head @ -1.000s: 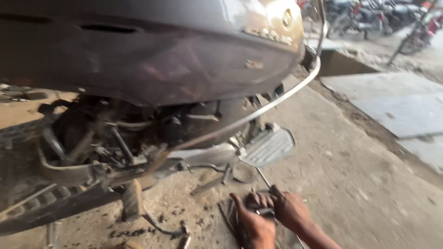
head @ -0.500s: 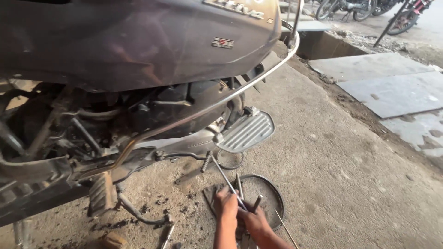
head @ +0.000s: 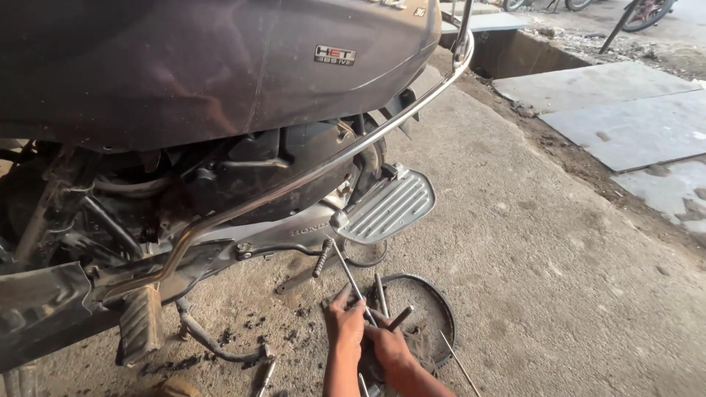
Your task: Repairing and maintaining the engine/transmission side components of a scooter.
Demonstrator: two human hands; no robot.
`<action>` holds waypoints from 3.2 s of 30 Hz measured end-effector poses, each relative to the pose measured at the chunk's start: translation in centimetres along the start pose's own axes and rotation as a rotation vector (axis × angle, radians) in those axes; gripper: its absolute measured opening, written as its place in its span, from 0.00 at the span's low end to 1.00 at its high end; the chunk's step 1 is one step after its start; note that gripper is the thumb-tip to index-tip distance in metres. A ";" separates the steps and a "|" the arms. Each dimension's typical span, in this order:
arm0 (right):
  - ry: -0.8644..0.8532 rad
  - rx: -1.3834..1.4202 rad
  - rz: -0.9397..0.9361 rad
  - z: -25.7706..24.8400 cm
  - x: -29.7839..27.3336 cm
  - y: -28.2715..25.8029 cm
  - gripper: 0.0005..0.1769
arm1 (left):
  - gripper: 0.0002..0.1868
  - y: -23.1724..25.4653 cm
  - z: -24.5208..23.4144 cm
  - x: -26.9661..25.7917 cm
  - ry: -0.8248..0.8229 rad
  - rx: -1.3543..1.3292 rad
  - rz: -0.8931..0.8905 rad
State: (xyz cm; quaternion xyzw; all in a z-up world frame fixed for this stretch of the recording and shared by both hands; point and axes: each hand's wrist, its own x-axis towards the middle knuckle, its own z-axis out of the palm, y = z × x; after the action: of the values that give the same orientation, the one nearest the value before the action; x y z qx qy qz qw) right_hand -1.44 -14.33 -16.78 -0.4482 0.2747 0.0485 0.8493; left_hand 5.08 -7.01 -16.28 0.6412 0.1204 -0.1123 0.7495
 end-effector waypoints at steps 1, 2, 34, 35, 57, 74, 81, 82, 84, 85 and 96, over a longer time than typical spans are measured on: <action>-0.042 0.002 -0.034 -0.7 0.9 0.6 0.22 | 0.29 0.4 0.1 -0.2 0.008 0.076 -0.028; -0.082 0.007 -0.072 -1.4 1.8 1.1 0.22 | 0.29 0.9 0.3 -0.4 0.012 0.154 -0.055; -0.031 0.001 0.108 -5.8 3.8 -1.6 0.20 | 0.14 -1.6 1.5 0.7 0.058 -0.076 -0.137; 0.011 -0.021 0.125 -5.6 3.9 -1.0 0.18 | 0.16 -1.5 1.3 0.8 0.048 0.008 -0.099; -0.082 -0.886 -0.168 -6.7 8.1 3.1 0.21 | 0.34 -11.3 -3.4 2.0 -0.463 -0.023 -0.238; -0.175 -0.556 -0.517 -6.9 6.5 3.2 0.17 | 0.35 4.7 1.8 -10.4 0.067 0.322 -0.107; 0.005 -2.089 -0.558 0.5 2.1 -0.8 0.20 | 0.35 -9.1 -1.3 -6.3 -0.149 -0.565 -0.319; -0.031 -2.097 -0.447 0.6 1.9 -0.9 0.19 | 0.36 -8.0 -1.1 -5.3 -0.172 -0.695 -0.339; -0.070 -2.105 -0.335 0.5 1.6 -0.7 0.18 | 0.37 -7.0 -1.1 -4.0 -0.193 -0.829 -0.357; -0.042 -2.130 -0.413 0.2 1.7 -0.4 0.25 | 0.39 -7.7 -1.8 -4.2 -0.324 -0.840 -0.325; -0.101 -1.544 -0.650 -0.1 0.6 8.8 0.26 | 0.53 -9.2 -12.6 -3.8 -1.135 -1.222 0.297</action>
State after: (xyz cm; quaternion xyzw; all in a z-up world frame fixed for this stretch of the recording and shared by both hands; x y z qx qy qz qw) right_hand -3.84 -9.29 -23.60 -0.9578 -0.0168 -0.0043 0.2868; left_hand -1.92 4.09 -25.56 -0.0212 -0.3201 -0.2330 0.9181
